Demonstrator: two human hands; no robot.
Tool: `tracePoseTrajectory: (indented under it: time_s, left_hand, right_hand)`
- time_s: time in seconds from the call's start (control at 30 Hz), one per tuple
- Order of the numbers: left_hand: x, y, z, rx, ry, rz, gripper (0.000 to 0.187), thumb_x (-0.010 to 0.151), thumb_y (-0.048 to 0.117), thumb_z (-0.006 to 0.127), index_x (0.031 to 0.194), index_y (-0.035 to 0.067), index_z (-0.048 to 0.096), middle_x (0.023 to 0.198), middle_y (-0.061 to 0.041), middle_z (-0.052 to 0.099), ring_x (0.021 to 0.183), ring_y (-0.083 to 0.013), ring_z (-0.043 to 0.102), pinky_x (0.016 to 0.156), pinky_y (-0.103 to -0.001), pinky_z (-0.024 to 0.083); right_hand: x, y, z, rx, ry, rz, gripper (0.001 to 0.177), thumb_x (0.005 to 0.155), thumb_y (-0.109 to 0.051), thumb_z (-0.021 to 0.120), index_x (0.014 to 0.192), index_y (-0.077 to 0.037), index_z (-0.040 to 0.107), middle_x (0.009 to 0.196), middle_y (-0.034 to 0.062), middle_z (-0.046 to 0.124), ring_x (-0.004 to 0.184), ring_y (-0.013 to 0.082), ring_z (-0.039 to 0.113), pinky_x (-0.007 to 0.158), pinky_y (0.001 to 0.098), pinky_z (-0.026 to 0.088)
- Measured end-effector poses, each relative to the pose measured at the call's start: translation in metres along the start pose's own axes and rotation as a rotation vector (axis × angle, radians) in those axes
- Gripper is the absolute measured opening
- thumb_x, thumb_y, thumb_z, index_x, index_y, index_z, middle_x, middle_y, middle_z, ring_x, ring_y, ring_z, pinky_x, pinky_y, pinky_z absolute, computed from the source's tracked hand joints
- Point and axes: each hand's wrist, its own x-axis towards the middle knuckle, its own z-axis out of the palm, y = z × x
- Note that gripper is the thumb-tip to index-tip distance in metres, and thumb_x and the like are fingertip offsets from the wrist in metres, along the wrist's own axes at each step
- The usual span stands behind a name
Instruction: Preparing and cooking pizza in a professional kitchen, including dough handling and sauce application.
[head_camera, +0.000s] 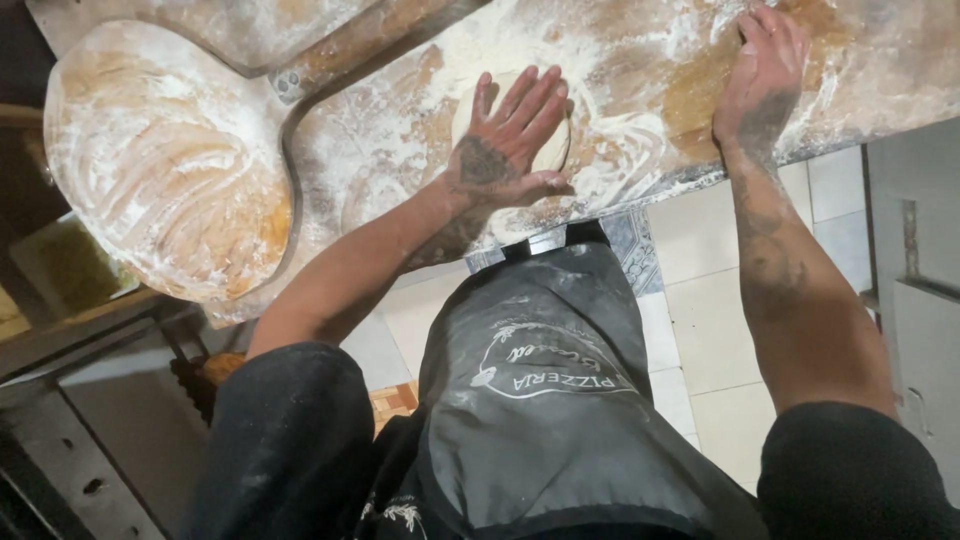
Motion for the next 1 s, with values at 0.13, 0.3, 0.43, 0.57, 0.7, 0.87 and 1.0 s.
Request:
tracePoseTrajectory:
  time_s: [0.13, 0.3, 0.43, 0.57, 0.7, 0.87, 1.0]
  left_hand:
    - [0.014, -0.022, 0.002, 0.046, 0.013, -0.066, 0.118, 0.084, 0.097, 0.022, 0.168, 0.015, 0.013, 0.175, -0.01, 0.01, 0.161, -0.0283, 0.007, 0.123, -0.067, -0.004]
    - [0.02, -0.037, -0.007, -0.037, 0.053, -0.074, 0.118, 0.087, 0.098, 0.027, 0.169, 0.014, 0.015, 0.176, -0.011, 0.009, 0.163, -0.0319, 0.007, 0.126, -0.068, -0.003]
    - [0.037, -0.052, 0.002, -0.104, 0.093, -0.024, 0.115, 0.089, 0.093, 0.037, 0.168, 0.012, 0.018, 0.175, -0.014, 0.012, 0.162, -0.0333, 0.009, 0.125, -0.069, 0.0]
    - [0.032, -0.052, 0.003, -0.094, 0.091, -0.025, 0.118, 0.089, 0.093, 0.042, 0.167, 0.008, 0.019, 0.173, -0.017, 0.011, 0.161, -0.0358, 0.008, 0.125, -0.069, 0.001]
    - [0.05, -0.048, -0.014, -0.054, 0.081, -0.013, 0.117, 0.09, 0.091, 0.045, 0.167, 0.007, 0.018, 0.174, -0.018, 0.009, 0.16, -0.0382, 0.006, 0.124, -0.07, 0.001]
    - [0.046, -0.024, -0.022, -0.061, 0.01, -0.108, 0.116, 0.088, 0.095, 0.041, 0.169, 0.014, 0.018, 0.175, -0.013, 0.007, 0.162, -0.035, 0.003, 0.128, -0.068, 0.0]
    - [0.056, -0.02, -0.012, -0.05, 0.024, -0.079, 0.118, 0.084, 0.096, 0.034, 0.169, 0.015, 0.016, 0.174, -0.012, 0.005, 0.16, -0.0342, 0.002, 0.127, -0.066, -0.001]
  right_hand:
    - [0.004, 0.004, 0.002, -0.035, -0.02, 0.036, 0.041, 0.108, -0.012, 0.041, 0.128, 0.007, 0.071, 0.139, 0.0228, 0.065, 0.133, 0.0428, 0.055, 0.116, 0.0519, 0.043]
    - [-0.001, 0.003, 0.001, -0.054, -0.028, 0.012, 0.037, 0.113, -0.015, 0.045, 0.129, 0.007, 0.07, 0.14, 0.0224, 0.065, 0.133, 0.0426, 0.055, 0.116, 0.0517, 0.042]
    - [0.004, 0.0, -0.005, -0.045, -0.057, 0.047, 0.039, 0.113, -0.016, 0.041, 0.131, 0.006, 0.067, 0.142, 0.0215, 0.062, 0.133, 0.0418, 0.053, 0.116, 0.0512, 0.043]
    - [0.009, -0.007, -0.003, -0.013, -0.081, 0.055, 0.039, 0.112, -0.017, 0.042, 0.133, 0.006, 0.066, 0.141, 0.0217, 0.061, 0.134, 0.0413, 0.053, 0.116, 0.0509, 0.043]
    - [0.012, 0.017, 0.01, -0.046, -0.029, -0.025, 0.038, 0.115, -0.018, 0.044, 0.135, 0.004, 0.068, 0.142, 0.0207, 0.062, 0.134, 0.0406, 0.054, 0.116, 0.0506, 0.044]
    - [0.004, -0.007, 0.003, -0.039, -0.092, 0.093, 0.035, 0.113, -0.017, 0.048, 0.133, 0.005, 0.067, 0.142, 0.0202, 0.059, 0.135, 0.0397, 0.051, 0.116, 0.0507, 0.043]
    - [0.012, -0.007, -0.001, -0.089, -0.111, 0.06, 0.036, 0.111, -0.013, 0.044, 0.134, 0.006, 0.064, 0.145, 0.0191, 0.058, 0.138, 0.0387, 0.05, 0.119, 0.0509, 0.042]
